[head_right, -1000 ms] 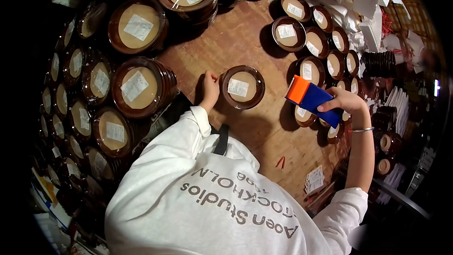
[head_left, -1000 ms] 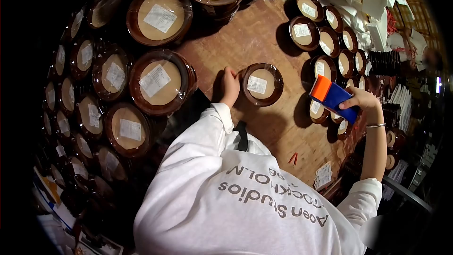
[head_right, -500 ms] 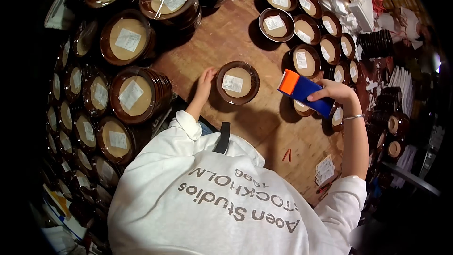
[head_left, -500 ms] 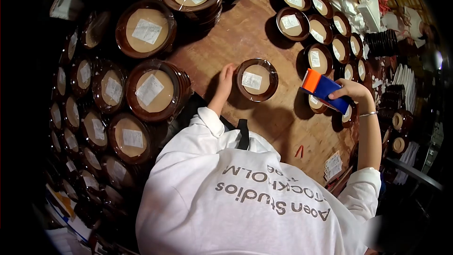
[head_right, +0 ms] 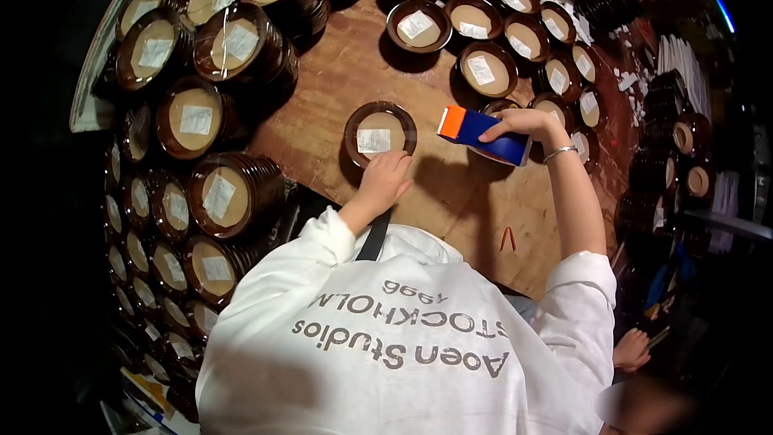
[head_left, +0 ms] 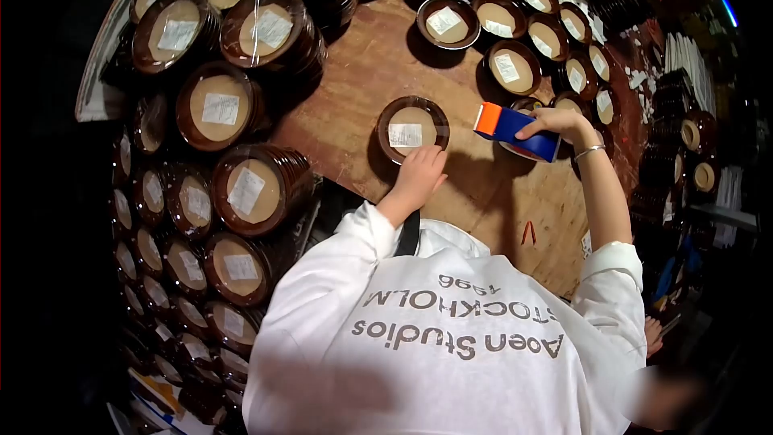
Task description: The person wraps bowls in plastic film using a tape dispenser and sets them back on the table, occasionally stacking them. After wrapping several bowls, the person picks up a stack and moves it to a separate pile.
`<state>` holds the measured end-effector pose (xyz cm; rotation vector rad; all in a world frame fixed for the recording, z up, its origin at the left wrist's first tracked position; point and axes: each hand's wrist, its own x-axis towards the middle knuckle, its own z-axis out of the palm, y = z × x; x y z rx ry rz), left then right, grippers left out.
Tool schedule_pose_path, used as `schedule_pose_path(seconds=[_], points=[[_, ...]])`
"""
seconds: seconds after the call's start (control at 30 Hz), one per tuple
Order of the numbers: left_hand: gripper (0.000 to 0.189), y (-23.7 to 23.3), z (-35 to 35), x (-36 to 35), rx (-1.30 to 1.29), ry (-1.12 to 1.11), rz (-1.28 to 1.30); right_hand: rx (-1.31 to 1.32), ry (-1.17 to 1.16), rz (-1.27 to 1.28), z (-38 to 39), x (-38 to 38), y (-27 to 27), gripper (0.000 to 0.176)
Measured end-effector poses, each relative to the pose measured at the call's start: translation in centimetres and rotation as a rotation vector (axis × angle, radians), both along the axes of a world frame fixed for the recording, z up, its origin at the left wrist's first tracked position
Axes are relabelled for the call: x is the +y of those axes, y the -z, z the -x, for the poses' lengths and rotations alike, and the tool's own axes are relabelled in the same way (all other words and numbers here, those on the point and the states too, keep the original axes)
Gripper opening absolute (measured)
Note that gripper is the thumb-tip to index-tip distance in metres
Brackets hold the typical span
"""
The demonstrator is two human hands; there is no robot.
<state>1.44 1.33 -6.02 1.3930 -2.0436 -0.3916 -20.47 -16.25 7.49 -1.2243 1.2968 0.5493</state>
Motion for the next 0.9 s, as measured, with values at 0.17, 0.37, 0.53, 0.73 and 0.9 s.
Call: schedule_pose_path(seconds=[0.17, 0.37, 0.53, 0.73, 0.9], points=[[0.026, 5.2, 0.4, -1.5, -0.491, -0.104, 0.113, -0.055, 0.043, -0.087, 2.5, -0.8, 4.4, 0.047], [0.034, 4.9, -1.2, -1.6, -0.276, 0.021, 0.154, -0.149, 0.107, -0.077, 4.1, -0.2, 6.2, 0.053], [0.042, 1.7, -5.1, -3.3, 0.008, 0.08, -0.059, -0.2, 0.227, -0.045, 2.3, 1.5, 5.2, 0.052], [0.038, 1.5, -7.6, -5.4, 0.207, -0.018, -0.173, -0.377, 0.378, -0.084, 0.0, 0.8, 6.8, 0.045], [0.035, 1.4, -8.3, -6.1, 0.431, -0.115, -0.41, -0.539, 0.577, -0.256, -0.3, 2.2, 8.7, 0.037]])
